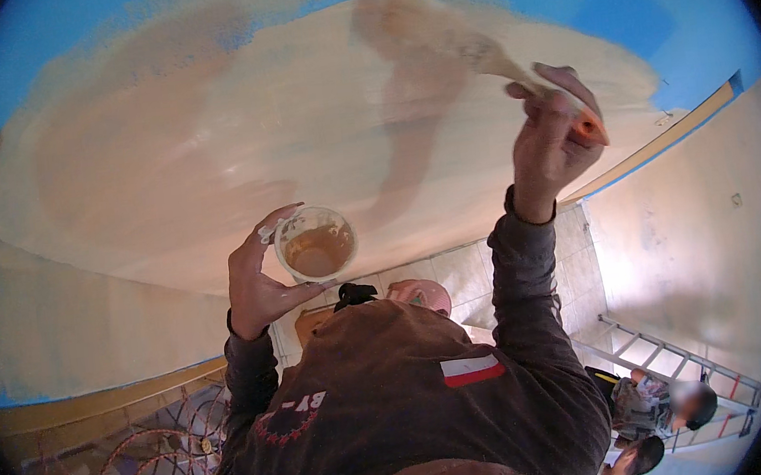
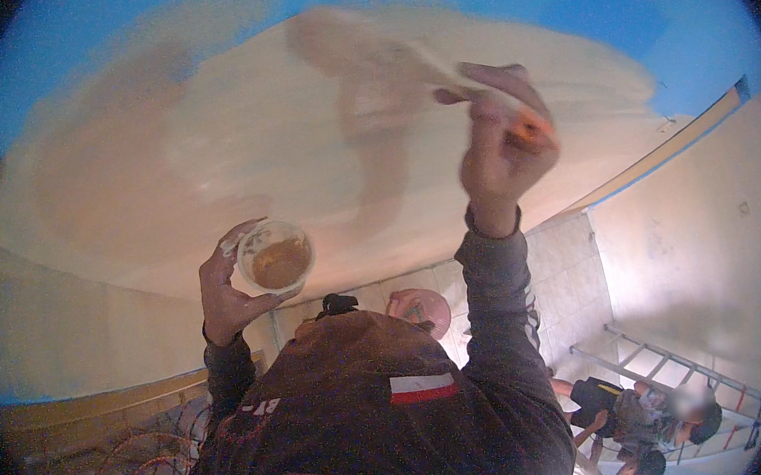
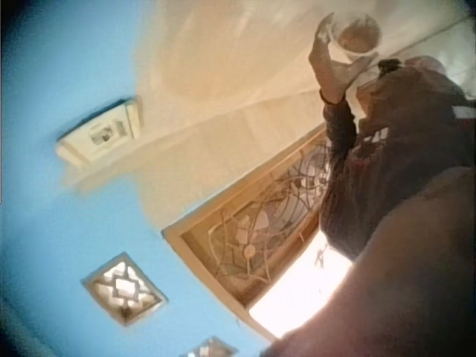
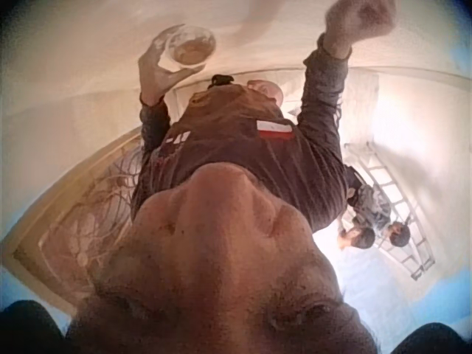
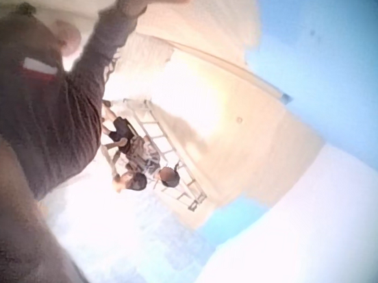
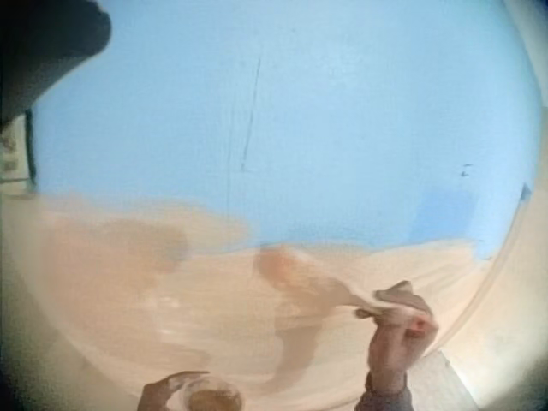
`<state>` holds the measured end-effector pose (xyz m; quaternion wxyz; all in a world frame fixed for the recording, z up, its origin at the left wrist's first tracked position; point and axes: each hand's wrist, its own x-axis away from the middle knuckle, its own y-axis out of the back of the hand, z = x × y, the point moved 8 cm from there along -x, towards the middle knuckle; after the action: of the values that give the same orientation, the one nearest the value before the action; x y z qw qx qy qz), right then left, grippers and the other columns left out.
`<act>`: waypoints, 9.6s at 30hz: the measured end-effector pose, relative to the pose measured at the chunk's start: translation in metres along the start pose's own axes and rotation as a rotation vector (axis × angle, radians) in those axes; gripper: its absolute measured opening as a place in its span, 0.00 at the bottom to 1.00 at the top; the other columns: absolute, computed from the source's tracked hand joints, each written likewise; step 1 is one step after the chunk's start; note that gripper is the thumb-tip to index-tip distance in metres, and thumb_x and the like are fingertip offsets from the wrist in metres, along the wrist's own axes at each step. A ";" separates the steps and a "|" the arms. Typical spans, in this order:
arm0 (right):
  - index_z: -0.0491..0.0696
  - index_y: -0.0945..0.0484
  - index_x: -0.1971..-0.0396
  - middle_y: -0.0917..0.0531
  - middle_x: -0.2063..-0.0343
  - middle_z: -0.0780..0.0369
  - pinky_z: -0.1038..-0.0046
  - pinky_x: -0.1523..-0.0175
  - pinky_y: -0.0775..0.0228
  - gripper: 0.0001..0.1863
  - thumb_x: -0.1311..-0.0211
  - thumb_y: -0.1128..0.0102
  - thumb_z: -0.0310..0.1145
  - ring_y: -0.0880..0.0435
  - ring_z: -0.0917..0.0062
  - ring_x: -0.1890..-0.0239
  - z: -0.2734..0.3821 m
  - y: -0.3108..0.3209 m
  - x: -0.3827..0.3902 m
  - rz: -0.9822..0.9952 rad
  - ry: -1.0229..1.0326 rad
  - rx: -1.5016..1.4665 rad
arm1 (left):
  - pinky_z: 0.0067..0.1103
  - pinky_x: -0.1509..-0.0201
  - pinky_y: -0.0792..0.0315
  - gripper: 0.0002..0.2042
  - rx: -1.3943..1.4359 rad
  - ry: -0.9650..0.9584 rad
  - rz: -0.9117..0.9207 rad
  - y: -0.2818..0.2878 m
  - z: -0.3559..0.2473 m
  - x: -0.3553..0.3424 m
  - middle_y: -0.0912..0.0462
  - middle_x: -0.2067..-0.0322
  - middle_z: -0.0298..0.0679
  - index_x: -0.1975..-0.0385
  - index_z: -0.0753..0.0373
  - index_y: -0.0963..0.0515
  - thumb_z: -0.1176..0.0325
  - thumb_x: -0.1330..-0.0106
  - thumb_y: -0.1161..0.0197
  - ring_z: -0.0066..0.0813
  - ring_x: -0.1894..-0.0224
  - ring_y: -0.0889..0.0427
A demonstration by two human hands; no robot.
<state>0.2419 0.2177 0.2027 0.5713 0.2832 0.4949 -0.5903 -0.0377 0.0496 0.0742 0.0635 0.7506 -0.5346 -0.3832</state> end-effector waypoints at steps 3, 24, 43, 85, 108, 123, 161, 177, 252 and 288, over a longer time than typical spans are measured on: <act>0.38 0.16 0.62 0.13 0.70 0.61 0.79 0.71 0.31 0.09 0.40 0.34 0.25 0.21 0.76 0.67 0.015 -0.052 0.001 0.232 0.096 0.026 | 0.31 0.39 0.25 0.43 0.037 -0.006 -0.014 0.000 0.001 0.001 0.17 0.47 0.45 0.41 0.63 0.26 0.62 0.64 0.14 0.38 0.45 0.17; 0.35 0.18 0.63 0.13 0.69 0.53 0.79 0.68 0.28 0.12 0.29 0.44 0.29 0.14 0.74 0.71 0.011 0.040 -0.006 -0.198 -0.081 0.275 | 0.32 0.41 0.23 0.44 -0.100 -0.011 -0.047 -0.010 -0.014 0.007 0.17 0.47 0.45 0.41 0.63 0.26 0.58 0.64 0.13 0.41 0.46 0.16; 0.48 0.17 0.66 0.18 0.73 0.58 0.60 0.61 0.28 0.10 0.39 0.38 0.38 0.23 0.61 0.67 0.041 -0.142 0.145 1.407 -0.038 0.103 | 0.34 0.35 0.28 0.57 -0.008 0.124 0.018 -0.010 -0.015 0.017 0.21 0.42 0.47 0.29 0.60 0.44 0.59 0.61 0.14 0.42 0.39 0.21; 0.49 0.13 0.63 0.15 0.72 0.61 0.66 0.55 0.35 0.11 0.47 0.28 0.33 0.24 0.68 0.65 0.007 -0.121 0.176 1.315 -0.003 0.176 | 0.35 0.33 0.30 0.57 -0.117 0.000 0.020 -0.043 0.040 0.038 0.23 0.38 0.40 0.29 0.57 0.45 0.59 0.61 0.14 0.45 0.35 0.25; 0.38 0.17 0.59 0.13 0.72 0.62 0.85 0.67 0.36 0.15 0.26 0.43 0.37 0.23 0.88 0.73 0.007 -0.088 0.035 0.142 -0.443 -0.292 | 0.31 0.50 0.16 0.46 -0.364 -0.185 -0.407 0.078 -0.102 -0.048 0.16 0.53 0.54 0.33 0.64 0.37 0.61 0.52 0.17 0.42 0.51 0.13; 0.33 0.19 0.57 0.13 0.60 0.52 0.75 0.54 0.21 0.08 0.30 0.44 0.21 0.11 0.71 0.62 0.021 -0.049 0.020 0.061 -0.042 0.136 | 0.30 0.50 0.17 0.42 -0.357 -0.083 -0.441 0.100 -0.087 -0.044 0.15 0.56 0.55 0.38 0.65 0.33 0.59 0.53 0.17 0.39 0.54 0.12; 0.43 0.15 0.62 0.13 0.60 0.59 0.76 0.60 0.23 0.07 0.38 0.34 0.26 0.14 0.75 0.62 -0.007 -0.089 0.010 0.132 -0.064 0.047 | 0.29 0.49 0.18 0.40 -0.282 0.022 -0.383 0.089 -0.076 -0.064 0.15 0.54 0.52 0.40 0.66 0.32 0.66 0.54 0.18 0.38 0.52 0.13; 0.39 0.15 0.66 0.12 0.63 0.58 0.77 0.58 0.22 0.08 0.31 0.43 0.23 0.13 0.74 0.63 0.012 -0.040 0.024 -0.077 -0.066 0.011 | 0.29 0.48 0.19 0.40 -0.261 -0.017 -0.359 0.097 -0.061 -0.057 0.16 0.53 0.52 0.41 0.66 0.32 0.67 0.55 0.17 0.39 0.50 0.14; 0.48 0.12 0.56 0.18 0.73 0.65 0.74 0.64 0.29 0.18 0.50 0.28 0.21 0.22 0.75 0.68 0.024 -0.122 -0.028 0.763 0.427 0.339 | 0.31 0.45 0.19 0.38 -0.303 0.026 -0.354 0.109 -0.036 -0.037 0.18 0.49 0.47 0.43 0.66 0.28 0.68 0.56 0.18 0.36 0.49 0.15; 0.45 0.14 0.58 0.12 0.63 0.57 0.66 0.54 0.23 0.13 0.45 0.32 0.27 0.15 0.62 0.62 -0.003 -0.144 0.048 0.621 0.066 0.121 | 0.31 0.40 0.23 0.37 -0.172 -0.001 -0.228 0.103 0.006 -0.029 0.20 0.46 0.48 0.43 0.65 0.29 0.71 0.58 0.19 0.37 0.46 0.18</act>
<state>0.0953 0.1806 0.1960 0.6899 0.4732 0.3670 -0.4068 -0.1231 0.0326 0.1365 0.0835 0.7982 -0.4108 -0.4327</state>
